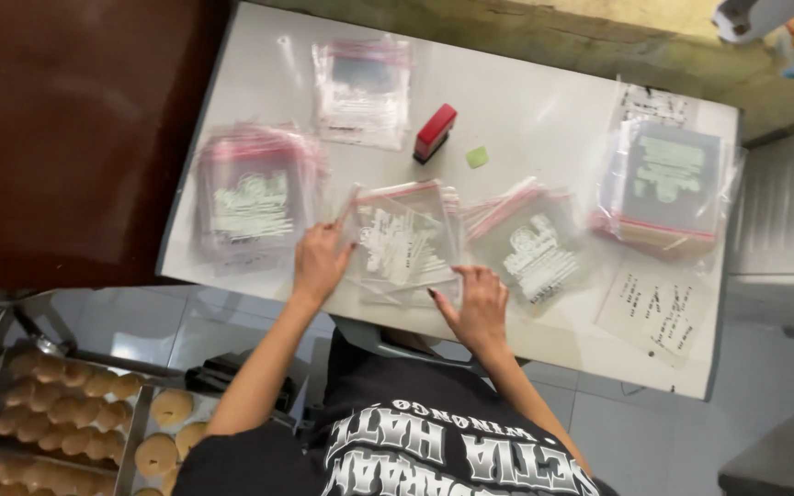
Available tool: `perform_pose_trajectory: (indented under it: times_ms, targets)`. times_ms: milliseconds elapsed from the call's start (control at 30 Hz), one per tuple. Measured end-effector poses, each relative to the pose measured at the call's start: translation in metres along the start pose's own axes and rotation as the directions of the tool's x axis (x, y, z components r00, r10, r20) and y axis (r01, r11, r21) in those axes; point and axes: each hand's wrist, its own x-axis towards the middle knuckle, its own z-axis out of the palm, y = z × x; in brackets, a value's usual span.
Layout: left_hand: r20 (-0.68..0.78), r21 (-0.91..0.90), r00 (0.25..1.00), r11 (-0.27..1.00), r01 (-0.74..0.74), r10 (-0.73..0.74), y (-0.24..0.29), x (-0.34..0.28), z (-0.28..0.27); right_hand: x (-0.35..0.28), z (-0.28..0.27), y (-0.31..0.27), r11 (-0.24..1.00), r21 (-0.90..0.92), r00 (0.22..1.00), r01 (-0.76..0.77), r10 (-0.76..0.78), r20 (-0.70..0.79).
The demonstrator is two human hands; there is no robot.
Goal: Stamping logo onto plastic bags for bakery goods.
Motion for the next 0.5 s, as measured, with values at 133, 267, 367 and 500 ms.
perform_pose_trajectory:
  times_ms: [133, 267, 367, 500]
  targets:
    - [-0.070, 0.150, 0.993, 0.985, -0.086, 0.097, -0.016, -0.035, 0.034, 0.032, 0.026, -0.017, 0.985, -0.099, 0.989, 0.141, -0.144, -0.019]
    - [-0.120, 0.121, 0.988, 0.989, -0.085, 0.099, -0.011, -0.043, 0.041, 0.043, 0.042, -0.012, 0.969, -0.152, 0.981, 0.194, -0.195, 0.011]
    - [-0.170, 0.021, 0.981, 0.996, -0.089, 0.091, 0.001, -0.042, 0.025, 0.043, 0.047, 0.004, 0.984, 0.010, 0.984, 0.179, -0.179, -0.008]
    - [-0.248, -0.124, 0.963, 0.982, -0.143, 0.109, 0.028, -0.038, 0.004, 0.038, 0.056, 0.038, 0.699, 0.715, 1.000, -0.011, 0.002, 0.014]
